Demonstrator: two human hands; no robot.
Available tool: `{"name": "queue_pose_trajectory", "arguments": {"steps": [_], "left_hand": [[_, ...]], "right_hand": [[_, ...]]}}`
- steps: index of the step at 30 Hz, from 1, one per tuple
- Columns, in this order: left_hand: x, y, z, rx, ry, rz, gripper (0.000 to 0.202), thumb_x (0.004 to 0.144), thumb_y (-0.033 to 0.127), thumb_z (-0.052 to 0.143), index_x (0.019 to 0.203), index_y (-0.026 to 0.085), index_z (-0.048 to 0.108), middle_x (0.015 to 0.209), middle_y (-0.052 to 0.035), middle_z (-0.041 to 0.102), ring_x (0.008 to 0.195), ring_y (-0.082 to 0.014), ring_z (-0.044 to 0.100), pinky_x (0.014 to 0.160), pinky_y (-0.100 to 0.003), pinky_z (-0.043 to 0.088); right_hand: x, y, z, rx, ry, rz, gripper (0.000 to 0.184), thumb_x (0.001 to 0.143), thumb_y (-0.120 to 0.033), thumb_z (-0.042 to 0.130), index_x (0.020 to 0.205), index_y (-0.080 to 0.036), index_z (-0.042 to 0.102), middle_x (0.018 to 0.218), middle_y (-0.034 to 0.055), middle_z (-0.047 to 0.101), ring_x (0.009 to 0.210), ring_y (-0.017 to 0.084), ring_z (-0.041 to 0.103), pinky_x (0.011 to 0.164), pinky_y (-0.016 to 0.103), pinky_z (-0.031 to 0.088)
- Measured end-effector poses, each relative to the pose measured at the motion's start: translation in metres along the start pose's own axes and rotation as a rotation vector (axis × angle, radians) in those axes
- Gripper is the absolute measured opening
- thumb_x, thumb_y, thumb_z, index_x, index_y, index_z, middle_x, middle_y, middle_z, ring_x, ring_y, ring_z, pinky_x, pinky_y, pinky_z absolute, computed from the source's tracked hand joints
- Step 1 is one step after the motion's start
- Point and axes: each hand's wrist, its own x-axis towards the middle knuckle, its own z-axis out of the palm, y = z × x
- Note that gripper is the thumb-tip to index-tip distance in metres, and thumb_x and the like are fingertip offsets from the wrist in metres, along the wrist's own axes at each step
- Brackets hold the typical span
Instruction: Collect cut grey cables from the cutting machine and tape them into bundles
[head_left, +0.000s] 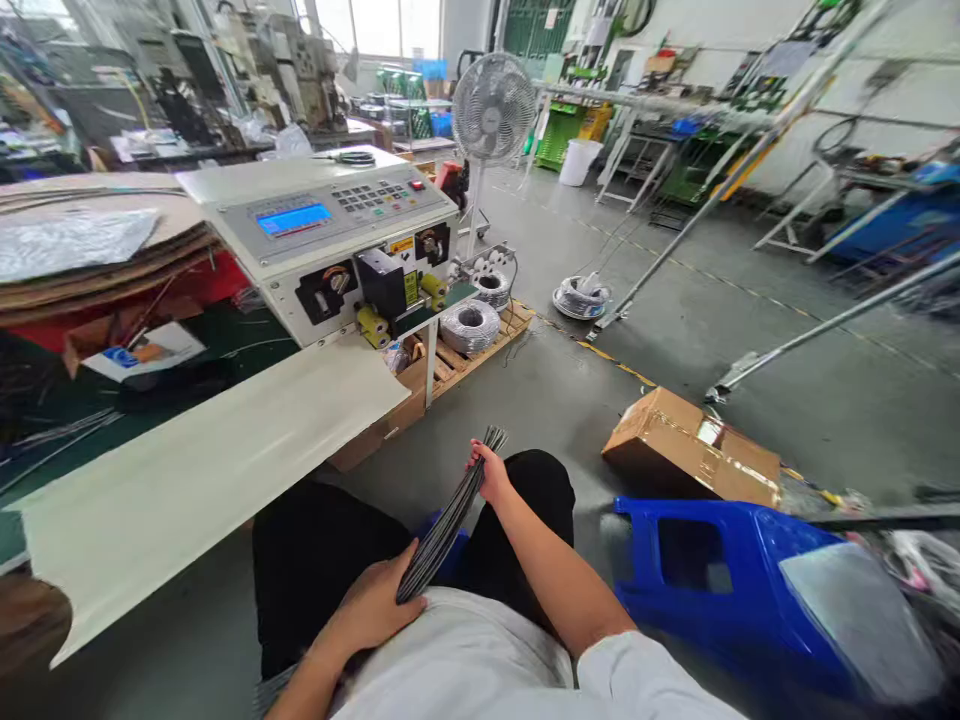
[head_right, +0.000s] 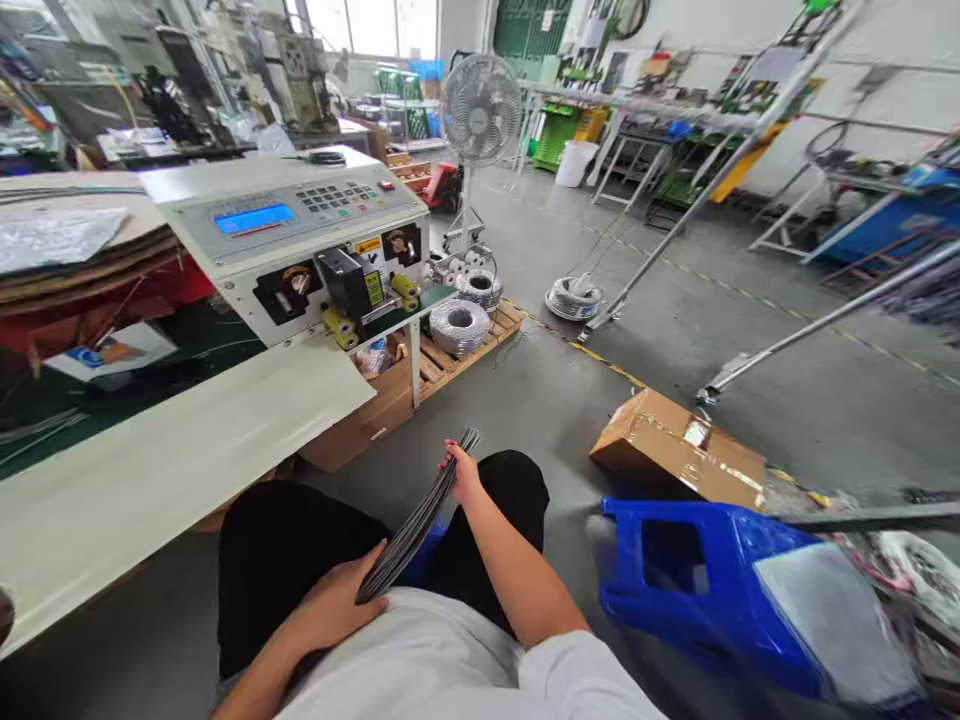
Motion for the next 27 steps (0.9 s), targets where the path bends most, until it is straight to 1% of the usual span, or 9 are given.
{"name": "queue_pose_trajectory", "arguments": {"steps": [4, 7, 13, 15, 17, 20, 22, 24, 27], "left_hand": [[0.003, 0.005, -0.001, -0.035, 0.009, 0.002, 0.089, 0.079, 0.057, 0.058, 0.156, 0.029, 0.024, 0.148, -0.004, 0.051, 0.132, -0.0283, 0.05, 0.109, -0.038, 0.039], [0.006, 0.006, -0.002, -0.027, 0.01, 0.048, 0.088, 0.078, 0.058, 0.059, 0.155, 0.032, 0.024, 0.149, -0.0021, 0.05, 0.132, -0.0286, 0.051, 0.109, -0.04, 0.039], [0.009, 0.008, -0.004, 0.015, 0.013, 0.13, 0.087, 0.08, 0.059, 0.06, 0.154, 0.028, 0.027, 0.149, -0.007, 0.049, 0.131, -0.0287, 0.052, 0.111, -0.043, 0.039], [0.007, 0.013, -0.007, 0.017, 0.067, 0.137, 0.08, 0.084, 0.058, 0.057, 0.153, 0.026, 0.032, 0.145, -0.0086, 0.053, 0.129, -0.0286, 0.054, 0.109, -0.043, 0.041], [0.003, 0.021, -0.014, 0.023, 0.175, 0.159, 0.067, 0.089, 0.052, 0.053, 0.149, 0.026, 0.038, 0.139, -0.0087, 0.058, 0.125, -0.0271, 0.057, 0.106, -0.042, 0.044], [-0.003, 0.037, -0.036, 0.058, 0.376, 0.284, 0.049, 0.093, 0.04, 0.051, 0.14, 0.028, 0.05, 0.126, -0.0058, 0.066, 0.113, -0.0213, 0.062, 0.1, -0.036, 0.048], [-0.006, 0.047, -0.058, 0.12, 0.548, 0.378, 0.04, 0.093, 0.032, 0.049, 0.133, 0.027, 0.056, 0.116, -0.0049, 0.068, 0.103, -0.0181, 0.063, 0.094, -0.034, 0.049], [-0.009, 0.053, -0.084, 0.212, 0.756, 0.415, 0.036, 0.092, 0.026, 0.049, 0.127, 0.026, 0.059, 0.111, -0.0055, 0.068, 0.099, -0.0177, 0.062, 0.092, -0.035, 0.049], [-0.009, 0.055, -0.125, 0.345, 1.049, 0.334, 0.037, 0.091, 0.023, 0.05, 0.127, 0.026, 0.058, 0.113, -0.0078, 0.065, 0.103, -0.02, 0.06, 0.094, -0.038, 0.048]], "right_hand": [[0.0, -0.005, -0.012, -0.047, 0.002, 0.008, 0.024, 0.064, -0.021, 0.076, 0.087, -0.022, 0.066, 0.052, -0.0095, 0.048, 0.044, 0.008, 0.049, 0.05, 0.024, 0.052], [0.001, -0.008, -0.019, -0.06, 0.003, 0.007, 0.024, 0.064, -0.021, 0.076, 0.086, -0.022, 0.065, 0.052, -0.0098, 0.048, 0.044, 0.008, 0.049, 0.051, 0.023, 0.053], [0.004, -0.013, -0.027, -0.055, -0.033, 0.059, 0.024, 0.064, -0.019, 0.071, 0.087, -0.021, 0.065, 0.051, -0.0105, 0.046, 0.044, 0.007, 0.048, 0.054, 0.023, 0.054], [0.004, -0.014, -0.027, -0.056, -0.028, 0.068, 0.023, 0.065, -0.018, 0.07, 0.087, -0.021, 0.065, 0.051, -0.0101, 0.047, 0.046, 0.007, 0.05, 0.056, 0.023, 0.055], [0.004, -0.015, -0.026, -0.067, -0.019, 0.078, 0.023, 0.065, -0.018, 0.069, 0.087, -0.021, 0.064, 0.052, -0.0095, 0.049, 0.048, 0.008, 0.053, 0.058, 0.025, 0.057], [0.006, -0.015, -0.024, -0.084, -0.027, 0.083, 0.023, 0.065, -0.018, 0.069, 0.086, -0.021, 0.064, 0.053, -0.0088, 0.051, 0.05, 0.009, 0.055, 0.06, 0.026, 0.057], [0.008, -0.015, -0.023, -0.091, -0.04, 0.089, 0.023, 0.064, -0.018, 0.07, 0.086, -0.021, 0.063, 0.052, -0.0092, 0.049, 0.049, 0.009, 0.053, 0.059, 0.025, 0.057], [0.01, -0.015, -0.023, -0.096, -0.051, 0.1, 0.023, 0.063, -0.019, 0.07, 0.085, -0.021, 0.063, 0.05, -0.0101, 0.046, 0.047, 0.009, 0.051, 0.057, 0.025, 0.056], [0.01, -0.014, -0.022, -0.097, -0.068, 0.098, 0.024, 0.062, -0.02, 0.072, 0.084, -0.022, 0.061, 0.049, -0.0111, 0.042, 0.045, 0.008, 0.049, 0.055, 0.024, 0.055]]}}
